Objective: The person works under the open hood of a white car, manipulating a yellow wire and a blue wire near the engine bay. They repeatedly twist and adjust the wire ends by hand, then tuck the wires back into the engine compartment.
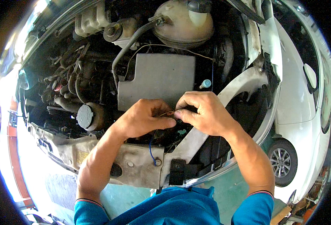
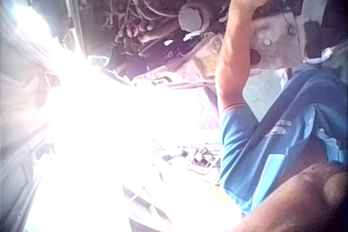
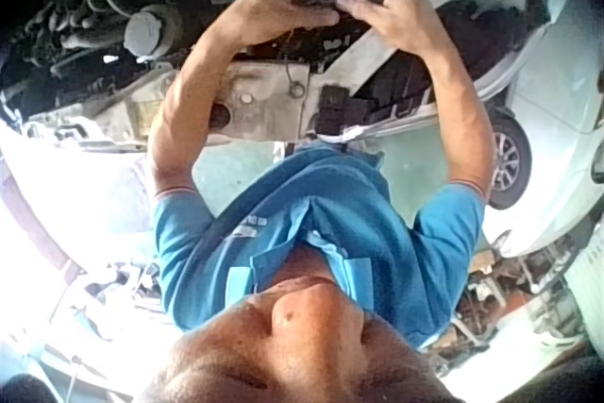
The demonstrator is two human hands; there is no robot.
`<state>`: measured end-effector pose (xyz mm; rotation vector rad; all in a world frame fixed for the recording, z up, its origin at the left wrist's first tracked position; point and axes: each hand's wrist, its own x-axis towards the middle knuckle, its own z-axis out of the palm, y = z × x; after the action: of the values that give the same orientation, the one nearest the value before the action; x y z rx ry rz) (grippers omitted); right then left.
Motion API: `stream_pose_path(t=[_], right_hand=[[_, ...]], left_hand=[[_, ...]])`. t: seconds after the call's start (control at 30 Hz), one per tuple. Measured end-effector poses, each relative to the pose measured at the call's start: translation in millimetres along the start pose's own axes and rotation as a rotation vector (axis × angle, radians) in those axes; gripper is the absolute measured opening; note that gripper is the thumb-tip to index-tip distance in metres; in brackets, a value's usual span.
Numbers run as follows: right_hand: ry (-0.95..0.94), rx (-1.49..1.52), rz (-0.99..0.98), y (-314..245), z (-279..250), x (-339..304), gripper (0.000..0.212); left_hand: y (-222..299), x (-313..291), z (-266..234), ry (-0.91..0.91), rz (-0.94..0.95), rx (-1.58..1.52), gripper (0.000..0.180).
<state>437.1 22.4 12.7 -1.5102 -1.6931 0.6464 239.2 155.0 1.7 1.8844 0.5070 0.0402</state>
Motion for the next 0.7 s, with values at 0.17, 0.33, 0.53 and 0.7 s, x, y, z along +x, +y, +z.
stream_pose_path(t=[0.17, 0.33, 0.53, 0.7], right_hand=[[0.015, -0.017, -0.042, 0.8, 1.6, -0.3, 0.018], [0.019, -0.018, -0.08, 2.3, 2.4, -0.9, 0.018], [0.006, -0.035, -0.099, 3.2, 2.1, -0.9, 0.017], [-0.013, 0.011, -0.098, 0.3, 1.4, -1.5, 0.015]], left_hand=[[12.3, -2.8, -7.6, -0.065, -0.232, -0.404, 0.054], [5.1, -2.0, -3.5, -0.091, -0.262, -0.599, 0.047], [1.7, -0.7, 0.5, -0.071, -0.264, -0.638, 0.039], [-1.8, 1.8, -1.0, -0.111, -0.289, -0.624, 0.032]])
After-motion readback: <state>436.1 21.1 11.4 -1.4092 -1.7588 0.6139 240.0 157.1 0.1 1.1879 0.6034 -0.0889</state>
